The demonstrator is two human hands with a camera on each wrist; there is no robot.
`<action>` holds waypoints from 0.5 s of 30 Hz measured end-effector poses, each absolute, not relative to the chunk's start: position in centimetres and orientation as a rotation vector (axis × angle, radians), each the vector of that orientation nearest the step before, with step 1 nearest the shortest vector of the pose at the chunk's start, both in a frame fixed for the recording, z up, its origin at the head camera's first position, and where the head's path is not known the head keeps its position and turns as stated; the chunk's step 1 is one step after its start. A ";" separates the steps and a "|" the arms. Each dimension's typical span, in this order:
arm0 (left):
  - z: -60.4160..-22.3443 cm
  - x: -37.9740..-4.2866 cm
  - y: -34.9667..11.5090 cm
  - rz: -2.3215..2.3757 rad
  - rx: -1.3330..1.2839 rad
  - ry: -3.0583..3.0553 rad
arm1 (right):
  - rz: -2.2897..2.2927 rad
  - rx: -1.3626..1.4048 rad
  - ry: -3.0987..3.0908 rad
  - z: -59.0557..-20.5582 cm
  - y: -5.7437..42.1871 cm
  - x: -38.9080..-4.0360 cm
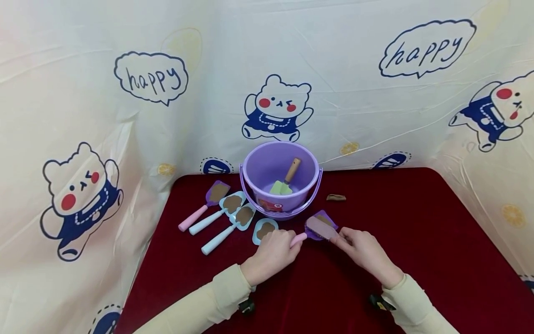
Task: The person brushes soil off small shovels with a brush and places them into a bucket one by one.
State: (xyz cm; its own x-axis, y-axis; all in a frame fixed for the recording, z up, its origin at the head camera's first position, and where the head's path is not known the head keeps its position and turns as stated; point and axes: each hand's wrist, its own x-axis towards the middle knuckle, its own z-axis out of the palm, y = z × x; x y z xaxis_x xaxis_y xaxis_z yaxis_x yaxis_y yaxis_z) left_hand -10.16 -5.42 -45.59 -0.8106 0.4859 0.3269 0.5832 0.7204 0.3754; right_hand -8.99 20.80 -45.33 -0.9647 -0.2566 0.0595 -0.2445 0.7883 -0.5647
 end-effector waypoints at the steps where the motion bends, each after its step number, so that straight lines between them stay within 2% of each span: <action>1: -45.6 -10.1 -5.4 -0.701 -0.860 -2.720 | -0.924 -0.411 2.963 -45.4 20.8 -9.0; 15: -45.3 -10.3 -5.5 -0.684 -0.874 -2.673 | -0.908 -0.364 3.091 -45.0 20.1 -8.6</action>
State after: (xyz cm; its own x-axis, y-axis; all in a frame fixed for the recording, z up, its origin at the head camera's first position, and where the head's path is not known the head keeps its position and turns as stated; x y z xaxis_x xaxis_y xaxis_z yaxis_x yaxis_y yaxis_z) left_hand -10.33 -5.50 -45.31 -0.7900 0.4912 0.3671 0.6071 0.7106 0.3556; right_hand -8.62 20.13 -45.00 -0.9699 -0.1854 0.1579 -0.2413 0.8184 -0.5214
